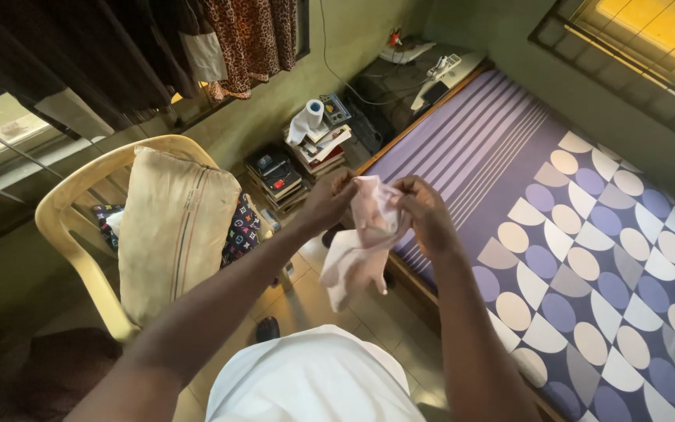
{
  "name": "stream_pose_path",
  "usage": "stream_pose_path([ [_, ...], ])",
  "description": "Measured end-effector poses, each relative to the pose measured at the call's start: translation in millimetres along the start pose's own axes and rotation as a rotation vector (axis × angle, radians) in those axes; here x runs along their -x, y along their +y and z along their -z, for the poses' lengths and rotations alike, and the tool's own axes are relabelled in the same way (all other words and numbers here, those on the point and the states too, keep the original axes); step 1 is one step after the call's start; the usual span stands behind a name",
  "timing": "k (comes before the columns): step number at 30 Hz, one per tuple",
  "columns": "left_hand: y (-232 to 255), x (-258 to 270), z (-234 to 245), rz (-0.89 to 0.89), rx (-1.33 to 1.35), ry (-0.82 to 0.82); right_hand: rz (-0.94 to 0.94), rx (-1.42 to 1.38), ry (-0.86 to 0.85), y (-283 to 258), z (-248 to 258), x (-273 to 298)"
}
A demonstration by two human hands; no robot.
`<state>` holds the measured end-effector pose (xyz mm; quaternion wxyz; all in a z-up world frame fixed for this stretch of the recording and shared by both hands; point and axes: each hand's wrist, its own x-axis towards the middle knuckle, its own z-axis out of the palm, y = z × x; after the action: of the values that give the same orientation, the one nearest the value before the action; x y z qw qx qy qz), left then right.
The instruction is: Making a bed by tucking in the sheets and putting a pillowcase on a pillow.
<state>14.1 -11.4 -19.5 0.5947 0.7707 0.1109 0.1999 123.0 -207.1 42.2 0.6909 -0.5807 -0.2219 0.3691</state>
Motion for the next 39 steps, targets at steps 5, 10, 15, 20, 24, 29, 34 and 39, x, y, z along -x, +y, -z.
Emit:
stream_pose_path([
  [5, 14, 4, -13, 0.133, 0.315, -0.051, -0.049, 0.529, 0.063, -30, -21, 28],
  [10, 52, 16, -13, 0.018, 0.276, -0.276, 0.127, 1.003, 0.221, -28, -26, 36],
  [15, -57, 5, -43, 0.008, -0.208, 0.043, 0.117, 0.857, 0.468, -26, -12, 43],
  [20, -143, 15, -12, 0.172, -0.595, 0.326, 0.521, 0.746, 0.829, 6, 88, 43],
  [24, -148, 20, 26, 0.321, -0.921, 0.261, 0.029, 0.495, 0.914, -12, 108, 66],
  [29, -188, -10, 52, 0.722, -0.236, 0.234, -0.004, 0.495, 0.931, 46, 154, 77],
  [34, -161, 11, 59, 0.764, 0.471, 0.434, -0.146, 0.006, 0.786, 76, 172, 83],
  [39, -192, 35, 68, 0.585, 0.323, 0.303, -0.110, -0.499, 0.640, 95, 166, 89],
])
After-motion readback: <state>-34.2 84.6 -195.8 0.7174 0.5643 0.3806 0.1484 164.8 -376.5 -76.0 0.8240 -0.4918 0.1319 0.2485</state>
